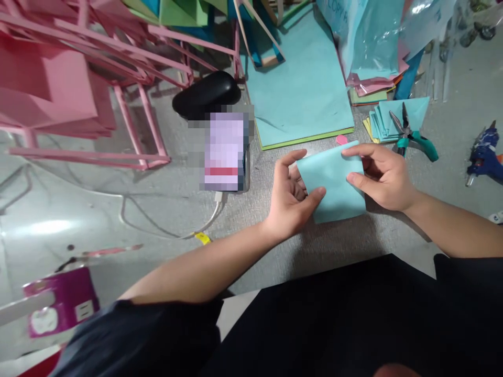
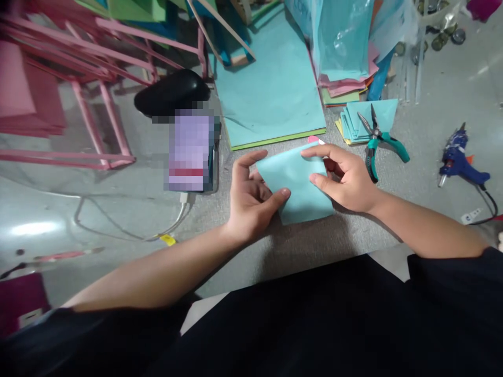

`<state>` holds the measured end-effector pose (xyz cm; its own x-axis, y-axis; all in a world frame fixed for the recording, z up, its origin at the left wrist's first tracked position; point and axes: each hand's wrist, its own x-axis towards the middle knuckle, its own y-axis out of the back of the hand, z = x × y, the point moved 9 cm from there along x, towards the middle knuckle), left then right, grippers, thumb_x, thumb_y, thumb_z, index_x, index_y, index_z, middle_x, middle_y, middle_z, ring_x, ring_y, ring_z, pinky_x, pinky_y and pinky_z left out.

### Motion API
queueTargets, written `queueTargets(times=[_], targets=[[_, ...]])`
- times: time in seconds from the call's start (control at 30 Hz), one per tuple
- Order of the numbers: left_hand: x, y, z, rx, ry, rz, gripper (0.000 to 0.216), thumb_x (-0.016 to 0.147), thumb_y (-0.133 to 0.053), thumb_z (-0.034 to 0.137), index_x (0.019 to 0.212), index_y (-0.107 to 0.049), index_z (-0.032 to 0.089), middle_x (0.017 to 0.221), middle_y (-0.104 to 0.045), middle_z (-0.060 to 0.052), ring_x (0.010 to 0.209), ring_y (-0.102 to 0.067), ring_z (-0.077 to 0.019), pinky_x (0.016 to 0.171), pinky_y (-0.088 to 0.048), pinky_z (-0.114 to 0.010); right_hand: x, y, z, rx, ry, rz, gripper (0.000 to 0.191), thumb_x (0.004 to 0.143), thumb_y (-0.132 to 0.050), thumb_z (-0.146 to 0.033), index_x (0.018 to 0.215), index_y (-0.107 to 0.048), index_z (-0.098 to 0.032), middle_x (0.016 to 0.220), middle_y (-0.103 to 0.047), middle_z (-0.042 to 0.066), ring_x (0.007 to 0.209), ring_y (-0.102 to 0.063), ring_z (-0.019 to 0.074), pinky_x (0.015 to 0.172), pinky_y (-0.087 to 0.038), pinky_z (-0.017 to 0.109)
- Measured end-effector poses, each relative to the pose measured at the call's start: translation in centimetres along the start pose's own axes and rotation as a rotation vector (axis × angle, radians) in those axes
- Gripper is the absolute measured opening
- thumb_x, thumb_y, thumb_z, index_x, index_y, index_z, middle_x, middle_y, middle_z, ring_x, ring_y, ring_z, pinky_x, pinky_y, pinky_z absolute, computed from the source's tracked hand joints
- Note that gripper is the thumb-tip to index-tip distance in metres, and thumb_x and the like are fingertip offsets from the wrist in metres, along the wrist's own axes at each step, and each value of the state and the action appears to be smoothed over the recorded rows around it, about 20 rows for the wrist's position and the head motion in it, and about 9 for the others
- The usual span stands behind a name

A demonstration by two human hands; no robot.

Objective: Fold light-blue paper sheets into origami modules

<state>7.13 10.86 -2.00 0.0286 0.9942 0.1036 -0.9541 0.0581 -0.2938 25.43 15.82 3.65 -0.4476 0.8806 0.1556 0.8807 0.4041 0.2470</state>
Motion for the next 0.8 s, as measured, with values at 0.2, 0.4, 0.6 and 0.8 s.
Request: queueTargets(times=[0.2,0.4,0.6,0.8], targets=[[0.0,0.7,-0.8,0.002,0.011,0.046,0.069,0.096,-0.094,0.039,0.149,-0.05,0.036,0.105,-0.08,0.001,0.078,-0.078,-0.0155,0.07,-0.064,-0.027,-0.1,-0.3,2.0,0.238,-0.158,0.033,0.064,0.086,-0.089,-0.024,0.145,-0.063,-0.032,0.11,-0.077,-0.001,0.084,-0.069,0.0149,0.071,-0.058,0.028],[-0.1,1.1,-0.3,0.088,-0.017,0.109,0.062,0.092,-0.098,0.045,0.137,-0.058,0.03,0.101,-0.079,0.002,0.078,-0.078,-0.0128,0.065,-0.062,-0.021,-0.2,-0.8,2.0,0.047,-0.26,-0.032,0.019,0.088,-0.084,-0.036,0.085,-0.07,-0.023,0.072,-0.058,-0.003,0.066,-0.051,0.0131,0.06,-0.046,0.029],[-0.3,1.3,-0.2,0.082,0.022,0.162,0.061,0.086,-0.103,0.045,0.125,-0.058,0.029,0.096,-0.082,0.003,0.077,-0.081,-0.0145,0.065,-0.063,-0.022,-0.9,-0.9,1.6,-0.065,-0.274,0.018,0.025,0.088,-0.084,-0.04,0.083,-0.065,-0.024,0.068,-0.058,-0.004,0.06,-0.051,0.0133,0.053,-0.041,0.029],[0.0,1.7,0.1,0.092,0.083,0.196,0.051,0.083,-0.102,0.054,0.104,-0.07,0.022,0.093,-0.083,-0.003,0.08,-0.081,-0.0175,0.069,-0.067,-0.026,-0.8,-1.2,1.4,0.059,-0.286,-0.038,0.024,0.089,-0.086,-0.033,0.091,-0.062,-0.027,0.074,-0.058,-0.003,0.064,-0.052,0.015,0.056,-0.047,0.031]])
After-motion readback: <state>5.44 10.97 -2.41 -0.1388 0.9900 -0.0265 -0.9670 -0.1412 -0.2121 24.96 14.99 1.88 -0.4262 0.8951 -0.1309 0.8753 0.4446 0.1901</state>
